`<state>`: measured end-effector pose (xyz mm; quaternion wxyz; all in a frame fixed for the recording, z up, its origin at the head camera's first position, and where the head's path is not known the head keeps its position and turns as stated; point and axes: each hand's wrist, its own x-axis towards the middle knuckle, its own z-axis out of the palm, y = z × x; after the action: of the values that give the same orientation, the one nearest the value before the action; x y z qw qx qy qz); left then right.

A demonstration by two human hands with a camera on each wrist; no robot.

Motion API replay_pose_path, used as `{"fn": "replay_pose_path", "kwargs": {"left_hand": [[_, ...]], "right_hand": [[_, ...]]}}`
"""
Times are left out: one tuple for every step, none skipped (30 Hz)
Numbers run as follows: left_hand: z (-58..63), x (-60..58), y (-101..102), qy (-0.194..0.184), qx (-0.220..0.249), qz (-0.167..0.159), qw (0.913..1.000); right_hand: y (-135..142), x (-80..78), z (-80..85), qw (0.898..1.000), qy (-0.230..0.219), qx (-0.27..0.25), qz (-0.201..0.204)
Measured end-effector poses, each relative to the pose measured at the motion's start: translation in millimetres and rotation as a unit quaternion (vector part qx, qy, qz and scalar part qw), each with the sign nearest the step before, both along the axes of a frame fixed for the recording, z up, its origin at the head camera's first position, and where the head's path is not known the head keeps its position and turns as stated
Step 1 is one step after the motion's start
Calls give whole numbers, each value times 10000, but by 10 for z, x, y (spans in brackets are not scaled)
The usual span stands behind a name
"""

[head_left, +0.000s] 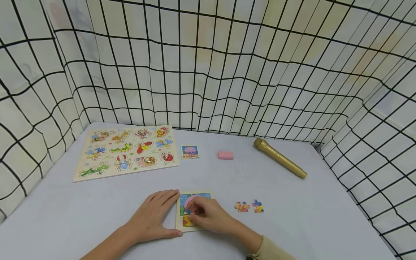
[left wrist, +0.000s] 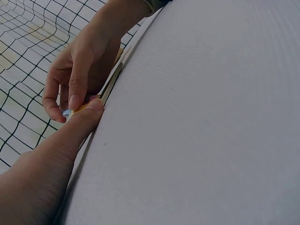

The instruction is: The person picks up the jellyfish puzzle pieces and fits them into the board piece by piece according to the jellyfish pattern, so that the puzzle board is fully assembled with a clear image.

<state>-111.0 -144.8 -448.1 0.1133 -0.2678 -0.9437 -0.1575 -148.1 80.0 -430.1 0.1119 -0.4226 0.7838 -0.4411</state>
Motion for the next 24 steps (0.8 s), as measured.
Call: {"fn": "replay_pose_path", "kwargs": {"left_hand": [[1,0,-1,-4,2,-3,10000],[2,0,-2,-7,6,-3,10000],[2,0,-3,-7,18,-7,10000],[3,0,-3,0,24,-11,10000],[4,1,-4,2,30,-16,10000],[5,1,-5,-3,31,-16,10000],[6,3,-6,-9,35,-19,10000],[4,4,-8,8,40,-25,10000],[2,4,-9,24,46,-33,10000],[1,4,-10,45,40,-37,10000],[0,4,-12,57,37,-40,10000],[-2,3,-13,72,34,-42,10000],[-4,1,-13,87,28,-41,9999],[-5,-1,-13,97,27,-41,9999],[-6,-3,-13,107,29,-39,9999],[-7,-5,-12,117,26,-37,9999],[-8,-7,-12,120,30,-35,9999],[-8,-9,-11,120,34,-35,9999],[-8,-9,-10,116,36,-33,9999],[-8,-8,-9,105,39,-32,9999],[-9,-8,-9,94,36,-29,9999],[-9,-7,-9,79,31,-26,10000],[-10,-6,-9,61,30,-24,10000],[-11,-6,-8,53,20,-21,10000]], "right_hand": [[-12,2,-1,10000,51,-9,9],[-24,3,-4,9999,128,2,11],[-35,3,-5,9998,186,10,15],[-44,4,-9,9997,232,12,17],[-52,5,-13,9995,318,32,8],[-57,6,-19,9993,366,40,-2],[-62,6,-25,9991,410,44,-10],[-66,8,-30,9990,436,54,-29],[-70,8,-35,9988,481,54,-38],[-72,9,-36,9985,535,63,-55],[-75,9,-36,9984,558,70,-82],[-76,10,-37,9985,537,71,-108],[-77,10,-37,9983,559,93,-139],[-77,9,-36,9981,584,121,-170],[-78,7,-36,9978,618,155,-195],[-77,7,-34,9977,612,187,-225],[-76,6,-34,9977,594,208,-243],[-75,5,-35,9976,609,232,-252],[-74,4,-37,9975,614,254,-256],[-73,4,-38,9975,606,265,-254],[-71,3,-39,9975,602,270,-249],[-70,3,-41,9976,588,267,-247],[-69,0,-45,9977,578,260,-241],[-68,-1,-47,9978,566,252,-238]]}}
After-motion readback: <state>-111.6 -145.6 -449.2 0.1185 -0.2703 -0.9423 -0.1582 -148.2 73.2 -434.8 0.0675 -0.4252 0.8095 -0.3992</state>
